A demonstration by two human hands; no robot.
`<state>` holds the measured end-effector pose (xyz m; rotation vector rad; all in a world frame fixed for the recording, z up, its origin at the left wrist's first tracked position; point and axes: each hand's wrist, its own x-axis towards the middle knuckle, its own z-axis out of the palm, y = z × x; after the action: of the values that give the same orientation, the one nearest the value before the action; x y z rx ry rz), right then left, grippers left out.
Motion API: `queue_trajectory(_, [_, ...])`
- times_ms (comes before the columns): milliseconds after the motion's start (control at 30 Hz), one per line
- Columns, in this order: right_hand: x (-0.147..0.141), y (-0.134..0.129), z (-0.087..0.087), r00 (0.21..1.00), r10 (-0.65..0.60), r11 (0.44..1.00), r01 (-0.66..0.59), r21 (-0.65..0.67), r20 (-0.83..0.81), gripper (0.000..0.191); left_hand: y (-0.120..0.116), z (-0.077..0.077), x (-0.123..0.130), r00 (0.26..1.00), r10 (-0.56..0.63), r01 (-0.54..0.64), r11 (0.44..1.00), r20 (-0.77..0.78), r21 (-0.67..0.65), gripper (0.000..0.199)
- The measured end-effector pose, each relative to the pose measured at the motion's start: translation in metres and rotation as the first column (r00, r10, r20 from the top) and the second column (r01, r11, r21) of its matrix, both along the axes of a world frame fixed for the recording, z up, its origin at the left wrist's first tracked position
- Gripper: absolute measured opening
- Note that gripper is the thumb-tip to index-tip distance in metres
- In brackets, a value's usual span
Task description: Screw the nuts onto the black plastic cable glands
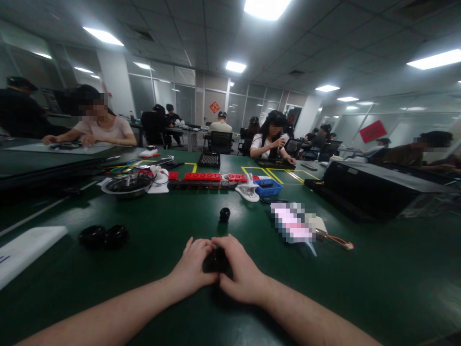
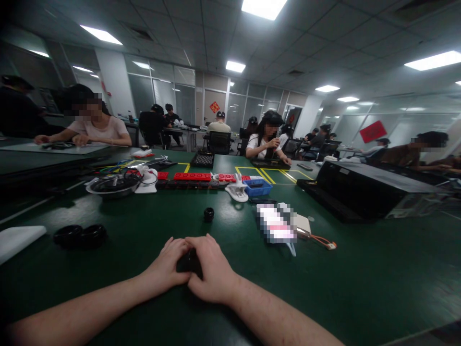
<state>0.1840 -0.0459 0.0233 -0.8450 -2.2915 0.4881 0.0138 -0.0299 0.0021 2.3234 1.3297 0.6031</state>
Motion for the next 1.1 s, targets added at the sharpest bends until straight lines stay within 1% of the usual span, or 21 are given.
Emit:
queue_trajectory(67, [-0.0002,0.0001,0.0012,0.996,-0.093,0.996,0.093,-0.004,0.000,0.064,-0.0001,0.0002,0.0000,1.000,-0.002,0.002,1.000,-0.008,0.011,0.035])
queue_trajectory(133, [-0.0022,0.0012,0.0011,0.980,-0.200,0.979,0.200,-0.028,-0.002,0.064,-0.0004,0.0003,0.0002,1.000,-0.003,0.004,1.000,-0.010,0.018,0.033])
queue_trajectory(200, [-0.0046,0.0026,0.0000,0.972,-0.236,0.971,0.236,-0.044,0.012,0.064,-0.0003,0.0000,0.0004,1.000,-0.006,0.006,1.000,-0.010,0.021,0.033])
queue_trajectory(267, [-0.0056,0.0036,-0.0015,0.981,-0.192,0.980,0.192,-0.055,0.016,0.059,0.0000,-0.0006,0.0004,1.000,-0.004,0.005,1.000,-0.012,0.017,0.035])
queue_trajectory(333, [-0.0044,0.0035,-0.0022,0.994,-0.107,0.992,0.106,-0.074,-0.016,0.057,0.0004,-0.0014,0.0002,1.000,-0.005,0.005,1.000,-0.011,0.009,0.040])
queue_trajectory(400, [-0.0018,0.0025,-0.0014,0.998,-0.028,0.996,0.023,-0.090,-0.056,0.063,0.0004,-0.0017,-0.0001,1.000,-0.002,0.002,1.000,-0.004,0.006,0.042])
queue_trajectory(467, [0.0003,0.0015,0.0001,0.998,0.001,0.996,-0.007,-0.091,-0.064,0.067,0.0000,-0.0013,-0.0004,1.000,-0.003,0.003,1.000,0.002,0.010,0.040])
queue_trajectory(533, [0.0003,0.0014,0.0011,0.997,-0.057,0.996,0.053,-0.075,-0.056,0.067,-0.0007,-0.0001,-0.0004,1.000,-0.007,0.007,1.000,0.001,0.011,0.036])
queue_trajectory(633, [-0.0034,0.0035,-0.0009,0.972,-0.233,0.972,0.230,-0.054,-0.042,0.069,-0.0016,0.0017,0.0001,1.000,-0.013,0.013,1.000,-0.001,0.013,0.032])
queue_trajectory(667, [-0.0046,0.0043,-0.0021,0.963,-0.269,0.962,0.267,-0.054,-0.032,0.068,-0.0016,0.0019,0.0003,1.000,-0.011,0.011,1.000,-0.001,0.016,0.032])
queue_trajectory(700, [-0.0054,0.0049,-0.0032,0.960,-0.279,0.959,0.278,-0.058,-0.023,0.065,-0.0015,0.0020,0.0004,1.000,-0.008,0.008,1.000,-0.002,0.019,0.031])
queue_trajectory(733, [-0.0056,0.0051,-0.0041,0.965,-0.262,0.963,0.260,-0.066,-0.019,0.061,-0.0013,0.0019,0.0005,1.000,-0.003,0.003,1.000,-0.002,0.019,0.032])
queue_trajectory(800, [-0.0040,0.0044,-0.0043,0.986,-0.161,0.983,0.157,-0.092,-0.033,0.054,-0.0006,0.0013,0.0005,1.000,-0.005,0.005,1.000,0.000,0.010,0.036])
queue_trajectory(867, [-0.0010,0.0027,-0.0025,0.997,-0.051,0.993,0.045,-0.108,-0.057,0.060,0.0002,0.0008,0.0004,1.000,-0.009,0.009,1.000,0.002,0.000,0.043])
queue_trajectory(900, [0.0002,0.0019,-0.0011,0.998,-0.023,0.994,0.016,-0.111,-0.062,0.063,0.0004,0.0007,0.0003,1.000,-0.011,0.011,1.000,-0.002,-0.006,0.044])
queue_trajectory(933, [0.0008,0.0014,0.0003,0.998,-0.025,0.994,0.018,-0.108,-0.061,0.065,0.0006,0.0006,0.0002,1.000,-0.012,0.012,1.000,-0.008,-0.010,0.043])
queue_trajectory(1000, [-0.0001,0.0013,0.0021,0.993,-0.104,0.990,0.099,-0.098,-0.054,0.066,0.0005,0.0007,0.0001,1.000,-0.012,0.012,1.000,-0.020,-0.015,0.038])
queue_trajectory(1100, [-0.0051,0.0028,0.0005,0.967,-0.253,0.964,0.249,-0.092,-0.031,0.069,0.0002,0.0004,-0.0002,1.000,-0.019,0.019,1.000,-0.015,-0.003,0.033])
